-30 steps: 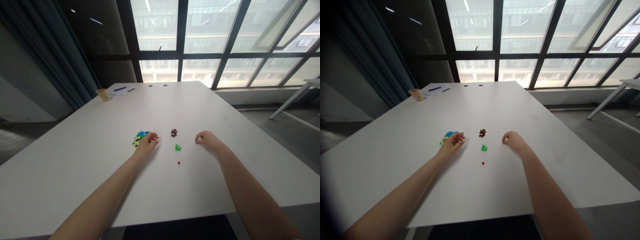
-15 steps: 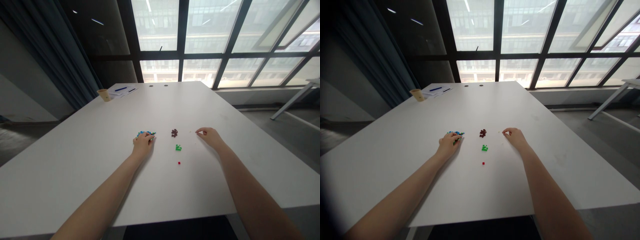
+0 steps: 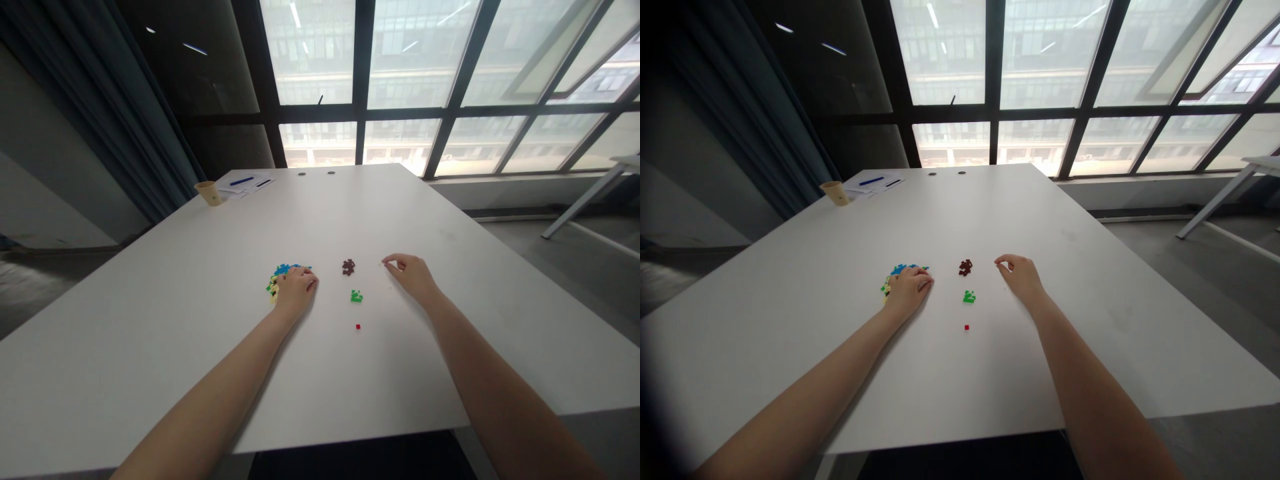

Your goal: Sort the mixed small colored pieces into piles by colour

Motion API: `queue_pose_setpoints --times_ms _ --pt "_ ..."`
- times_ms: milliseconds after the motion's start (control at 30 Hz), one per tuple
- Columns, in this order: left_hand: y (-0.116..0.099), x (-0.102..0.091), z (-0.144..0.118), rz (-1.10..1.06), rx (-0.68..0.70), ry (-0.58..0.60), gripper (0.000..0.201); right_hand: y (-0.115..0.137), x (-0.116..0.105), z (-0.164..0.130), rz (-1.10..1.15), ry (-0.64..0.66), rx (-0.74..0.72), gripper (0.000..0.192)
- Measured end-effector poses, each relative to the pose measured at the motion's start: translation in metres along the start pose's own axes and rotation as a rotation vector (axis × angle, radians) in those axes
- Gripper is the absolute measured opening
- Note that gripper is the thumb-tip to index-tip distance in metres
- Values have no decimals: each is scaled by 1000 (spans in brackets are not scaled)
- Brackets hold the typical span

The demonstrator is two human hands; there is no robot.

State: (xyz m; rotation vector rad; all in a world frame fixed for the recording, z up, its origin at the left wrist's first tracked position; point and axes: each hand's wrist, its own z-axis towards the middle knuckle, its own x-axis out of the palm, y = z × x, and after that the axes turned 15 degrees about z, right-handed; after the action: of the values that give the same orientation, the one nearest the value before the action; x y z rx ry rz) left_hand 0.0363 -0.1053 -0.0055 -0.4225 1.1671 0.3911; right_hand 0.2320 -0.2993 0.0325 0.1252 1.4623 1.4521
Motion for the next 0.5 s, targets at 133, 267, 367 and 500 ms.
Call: queue_pose_setpoints --times_ms 133,267,367,500 --pt "-8 -7 -2 -508 -26 67 16 3 6 -3 24 5 -64 25" --pt "-23 -16 -6 -949 -118 186 19 12 15 -6 81 31 -166 22" --pt "-30 -16 -8 -1066 -129 244 19 23 23 -12 160 67 -274 22" --pt "-31 -11 -9 -1125 -112 285 18 36 36 -23 217 163 -449 18"
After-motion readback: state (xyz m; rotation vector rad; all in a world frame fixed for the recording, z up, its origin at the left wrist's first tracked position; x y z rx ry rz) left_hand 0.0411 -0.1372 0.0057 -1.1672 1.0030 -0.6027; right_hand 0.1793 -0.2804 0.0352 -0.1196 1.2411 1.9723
